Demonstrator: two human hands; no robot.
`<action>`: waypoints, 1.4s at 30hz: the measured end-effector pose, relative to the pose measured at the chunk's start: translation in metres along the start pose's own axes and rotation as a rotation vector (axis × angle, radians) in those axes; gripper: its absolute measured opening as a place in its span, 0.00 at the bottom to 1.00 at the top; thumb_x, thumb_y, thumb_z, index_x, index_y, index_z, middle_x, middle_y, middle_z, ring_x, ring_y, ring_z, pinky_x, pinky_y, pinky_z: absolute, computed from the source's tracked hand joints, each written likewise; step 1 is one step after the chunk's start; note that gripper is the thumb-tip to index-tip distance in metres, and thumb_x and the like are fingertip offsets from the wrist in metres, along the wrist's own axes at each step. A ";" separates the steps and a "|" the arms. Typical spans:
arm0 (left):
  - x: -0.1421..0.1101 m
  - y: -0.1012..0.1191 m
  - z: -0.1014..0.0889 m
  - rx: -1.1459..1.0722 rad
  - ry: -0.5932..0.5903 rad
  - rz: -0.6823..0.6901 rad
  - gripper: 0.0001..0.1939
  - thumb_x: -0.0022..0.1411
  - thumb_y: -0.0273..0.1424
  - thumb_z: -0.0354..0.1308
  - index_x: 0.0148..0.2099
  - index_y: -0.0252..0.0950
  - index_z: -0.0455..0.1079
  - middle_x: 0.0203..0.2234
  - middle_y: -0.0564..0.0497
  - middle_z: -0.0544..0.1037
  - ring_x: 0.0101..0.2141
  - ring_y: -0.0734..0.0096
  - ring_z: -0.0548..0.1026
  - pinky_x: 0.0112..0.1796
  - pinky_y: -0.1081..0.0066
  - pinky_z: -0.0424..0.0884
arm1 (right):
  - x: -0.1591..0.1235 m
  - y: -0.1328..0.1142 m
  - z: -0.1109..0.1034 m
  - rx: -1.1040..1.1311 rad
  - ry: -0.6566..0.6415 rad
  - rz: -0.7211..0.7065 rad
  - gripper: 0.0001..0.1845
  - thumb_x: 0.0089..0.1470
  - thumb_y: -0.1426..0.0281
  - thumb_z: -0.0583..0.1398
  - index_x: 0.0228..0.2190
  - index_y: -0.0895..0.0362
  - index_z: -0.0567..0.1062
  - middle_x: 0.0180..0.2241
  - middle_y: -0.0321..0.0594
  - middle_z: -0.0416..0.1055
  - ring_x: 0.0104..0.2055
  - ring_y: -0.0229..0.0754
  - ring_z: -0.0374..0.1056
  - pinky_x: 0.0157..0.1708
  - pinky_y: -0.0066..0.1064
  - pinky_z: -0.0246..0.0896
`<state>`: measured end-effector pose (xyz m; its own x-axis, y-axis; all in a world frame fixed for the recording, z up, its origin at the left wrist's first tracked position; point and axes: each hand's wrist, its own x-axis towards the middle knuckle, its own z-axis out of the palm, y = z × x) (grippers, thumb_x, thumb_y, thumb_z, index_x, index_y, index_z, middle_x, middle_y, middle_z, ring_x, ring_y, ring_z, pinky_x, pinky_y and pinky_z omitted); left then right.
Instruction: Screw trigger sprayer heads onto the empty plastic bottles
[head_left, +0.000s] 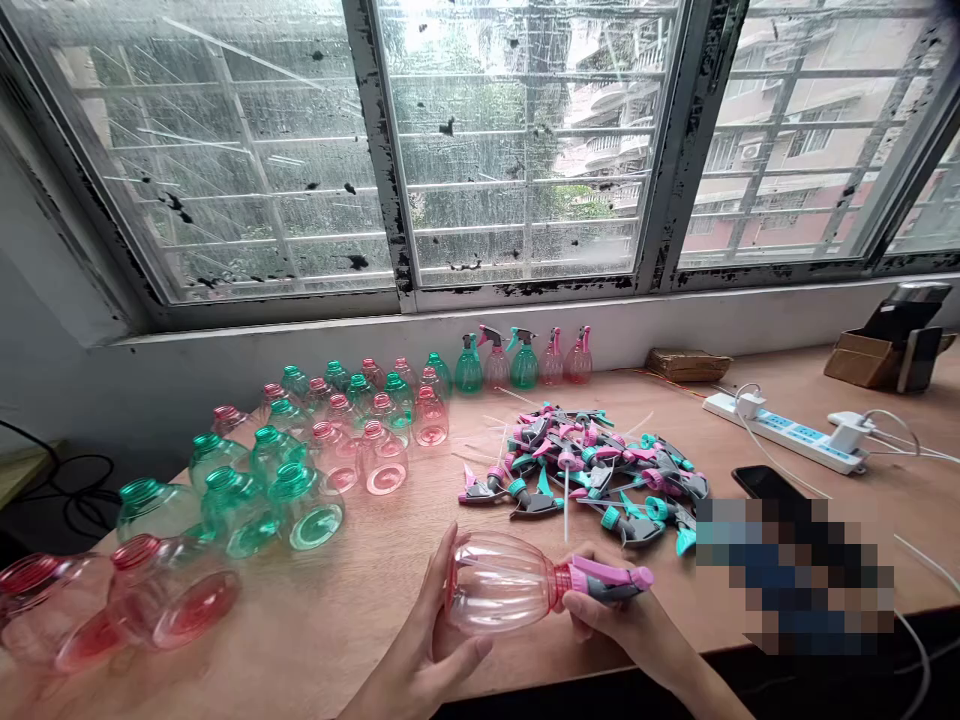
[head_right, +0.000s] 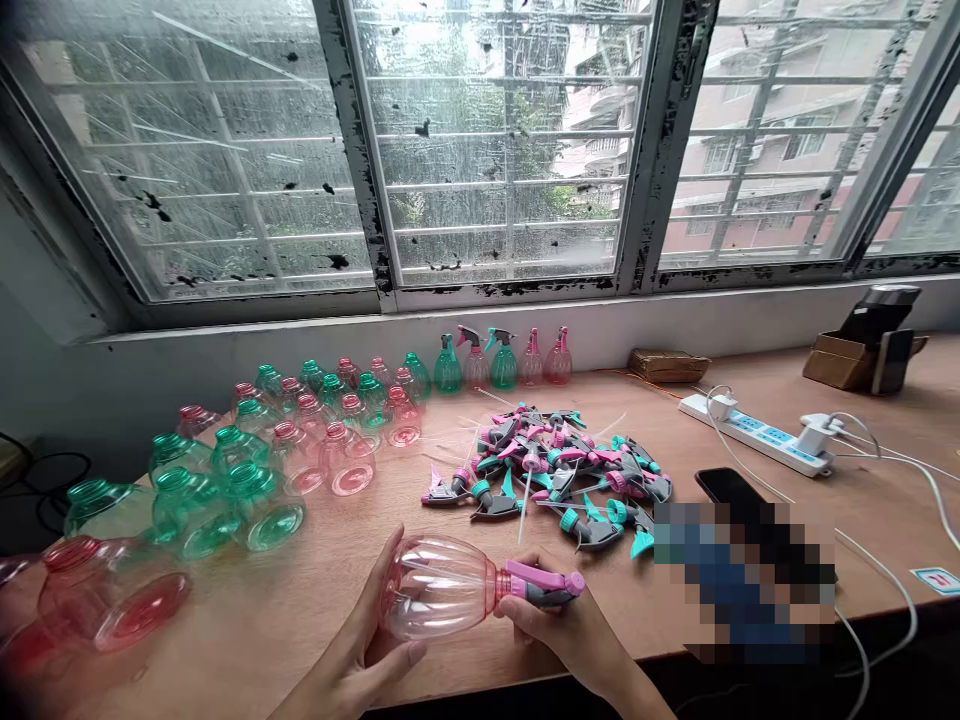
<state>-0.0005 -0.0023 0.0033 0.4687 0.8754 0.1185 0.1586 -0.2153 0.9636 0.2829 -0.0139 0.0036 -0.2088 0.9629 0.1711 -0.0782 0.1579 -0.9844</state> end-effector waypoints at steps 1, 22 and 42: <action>-0.001 0.002 0.000 -0.001 -0.007 0.001 0.44 0.68 0.40 0.60 0.74 0.57 0.34 0.74 0.53 0.43 0.71 0.51 0.46 0.69 0.51 0.37 | 0.000 0.001 0.000 0.000 -0.001 0.008 0.11 0.57 0.60 0.67 0.33 0.53 0.74 0.22 0.30 0.71 0.23 0.37 0.65 0.26 0.27 0.61; 0.002 0.015 0.005 -0.100 0.002 -0.045 0.45 0.67 0.41 0.62 0.73 0.62 0.36 0.74 0.56 0.43 0.71 0.52 0.48 0.69 0.52 0.42 | -0.001 -0.002 0.000 0.000 -0.008 0.034 0.13 0.56 0.59 0.67 0.35 0.54 0.73 0.22 0.31 0.70 0.23 0.37 0.65 0.26 0.28 0.61; 0.001 0.011 0.005 -0.075 -0.026 -0.030 0.47 0.68 0.40 0.61 0.73 0.63 0.30 0.75 0.56 0.40 0.70 0.54 0.52 0.69 0.53 0.44 | -0.002 0.007 -0.001 0.004 0.006 0.053 0.12 0.56 0.59 0.67 0.35 0.53 0.73 0.22 0.31 0.71 0.24 0.38 0.65 0.26 0.29 0.59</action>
<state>0.0059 -0.0062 0.0126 0.4871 0.8693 0.0840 0.1079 -0.1553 0.9820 0.2841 -0.0141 -0.0033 -0.2064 0.9713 0.1183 -0.0711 0.1056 -0.9919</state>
